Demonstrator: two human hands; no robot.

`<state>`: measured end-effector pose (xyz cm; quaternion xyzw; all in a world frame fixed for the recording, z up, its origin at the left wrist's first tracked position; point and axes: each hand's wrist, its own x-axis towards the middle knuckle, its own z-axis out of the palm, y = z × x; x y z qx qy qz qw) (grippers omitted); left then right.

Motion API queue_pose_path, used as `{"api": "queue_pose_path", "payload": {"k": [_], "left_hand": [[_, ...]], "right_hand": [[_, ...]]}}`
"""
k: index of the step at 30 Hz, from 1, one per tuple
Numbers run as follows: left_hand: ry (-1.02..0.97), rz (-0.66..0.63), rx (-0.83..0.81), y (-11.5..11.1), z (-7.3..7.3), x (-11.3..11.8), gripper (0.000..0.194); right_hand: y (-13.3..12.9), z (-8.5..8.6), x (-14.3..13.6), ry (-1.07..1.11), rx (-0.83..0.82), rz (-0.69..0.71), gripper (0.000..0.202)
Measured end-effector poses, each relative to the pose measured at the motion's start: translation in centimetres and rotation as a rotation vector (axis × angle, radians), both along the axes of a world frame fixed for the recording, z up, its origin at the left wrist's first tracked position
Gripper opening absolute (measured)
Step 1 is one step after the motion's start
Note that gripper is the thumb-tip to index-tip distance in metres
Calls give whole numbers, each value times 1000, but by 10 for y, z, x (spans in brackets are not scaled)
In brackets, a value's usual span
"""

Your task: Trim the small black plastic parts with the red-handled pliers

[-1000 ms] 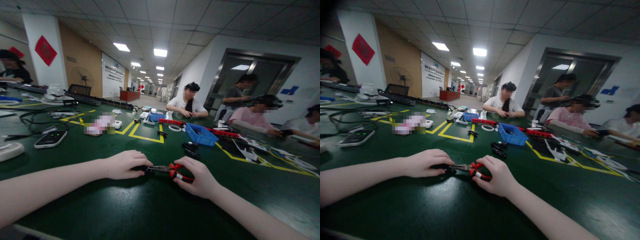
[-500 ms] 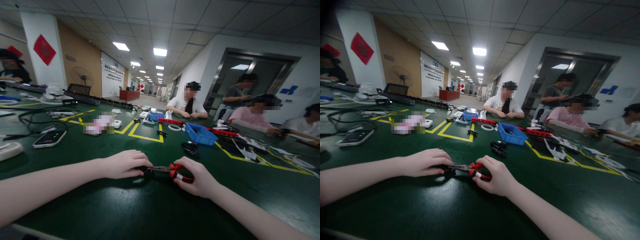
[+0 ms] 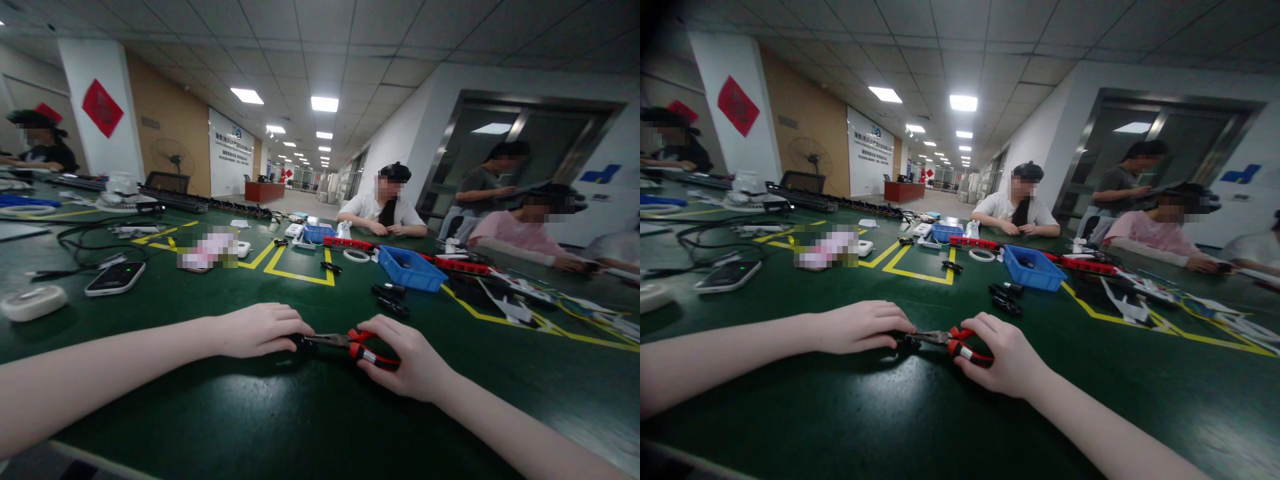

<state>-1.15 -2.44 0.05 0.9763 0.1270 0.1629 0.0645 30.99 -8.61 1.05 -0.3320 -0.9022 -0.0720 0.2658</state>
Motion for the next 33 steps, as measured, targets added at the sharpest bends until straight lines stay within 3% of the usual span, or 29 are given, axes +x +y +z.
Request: {"api": "queue_pose_path", "payload": {"k": [14,33], "left_hand": [[-84,-69,68,3,1,0,29],[-77,-77,-33,3,4,1,23]], "right_hand": [[13,-9,6,-44,222,-6,39],[14,-8,4,-58,295,-16,44]]}}
